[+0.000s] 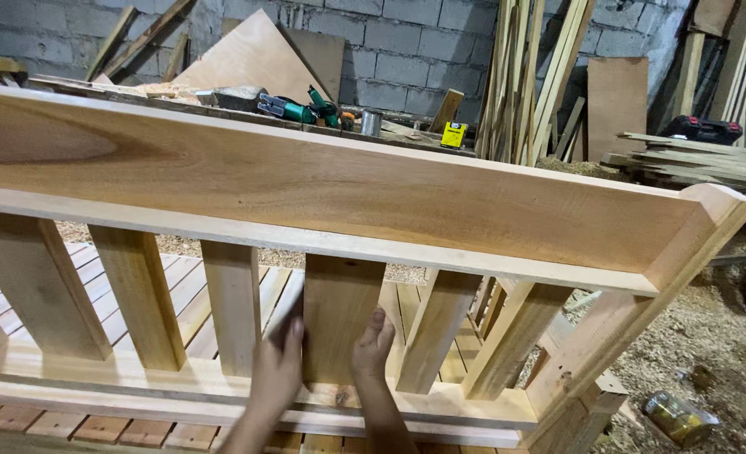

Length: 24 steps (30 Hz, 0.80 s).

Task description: The person sands the wooden slats and rails of a furniture frame by hand, rubbing sandpaper along the vertical slats and horizontal rails, moving from one slat to the next and switching to a smaller sanding block on the lower rail.

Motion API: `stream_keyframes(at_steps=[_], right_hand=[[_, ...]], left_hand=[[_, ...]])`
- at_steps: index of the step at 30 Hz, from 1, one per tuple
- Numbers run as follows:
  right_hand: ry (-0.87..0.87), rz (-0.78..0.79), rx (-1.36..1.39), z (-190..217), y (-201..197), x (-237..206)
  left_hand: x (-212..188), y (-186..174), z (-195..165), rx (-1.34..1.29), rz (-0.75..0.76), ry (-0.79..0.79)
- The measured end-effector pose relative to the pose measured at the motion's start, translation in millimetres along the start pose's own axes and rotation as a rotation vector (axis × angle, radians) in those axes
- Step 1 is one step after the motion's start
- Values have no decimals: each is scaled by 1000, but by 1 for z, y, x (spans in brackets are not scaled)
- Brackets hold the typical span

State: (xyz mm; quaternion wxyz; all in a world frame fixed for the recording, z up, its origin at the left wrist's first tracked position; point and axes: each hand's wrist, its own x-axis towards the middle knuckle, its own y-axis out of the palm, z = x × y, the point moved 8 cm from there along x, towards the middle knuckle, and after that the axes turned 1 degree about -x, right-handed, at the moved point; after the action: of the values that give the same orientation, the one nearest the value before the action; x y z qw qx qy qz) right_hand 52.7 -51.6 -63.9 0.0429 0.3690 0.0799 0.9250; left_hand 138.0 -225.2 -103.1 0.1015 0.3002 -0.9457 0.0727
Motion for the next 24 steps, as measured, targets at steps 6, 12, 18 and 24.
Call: stream_keyframes(at_steps=[6, 12, 18, 24], right_hand=[[96, -16, 21, 0, -1, -1], [15, -100, -62, -10, -8, -1], [106, -27, -62, -16, -4, -1], [148, -88, -56, -12, -7, -3]], left_hand=[[-11, -5, -15, 81, -27, 392], [34, -5, -43, 23, 18, 182], [-17, -1, -3, 157, 4, 250], [28, 5, -31, 2, 68, 87]])
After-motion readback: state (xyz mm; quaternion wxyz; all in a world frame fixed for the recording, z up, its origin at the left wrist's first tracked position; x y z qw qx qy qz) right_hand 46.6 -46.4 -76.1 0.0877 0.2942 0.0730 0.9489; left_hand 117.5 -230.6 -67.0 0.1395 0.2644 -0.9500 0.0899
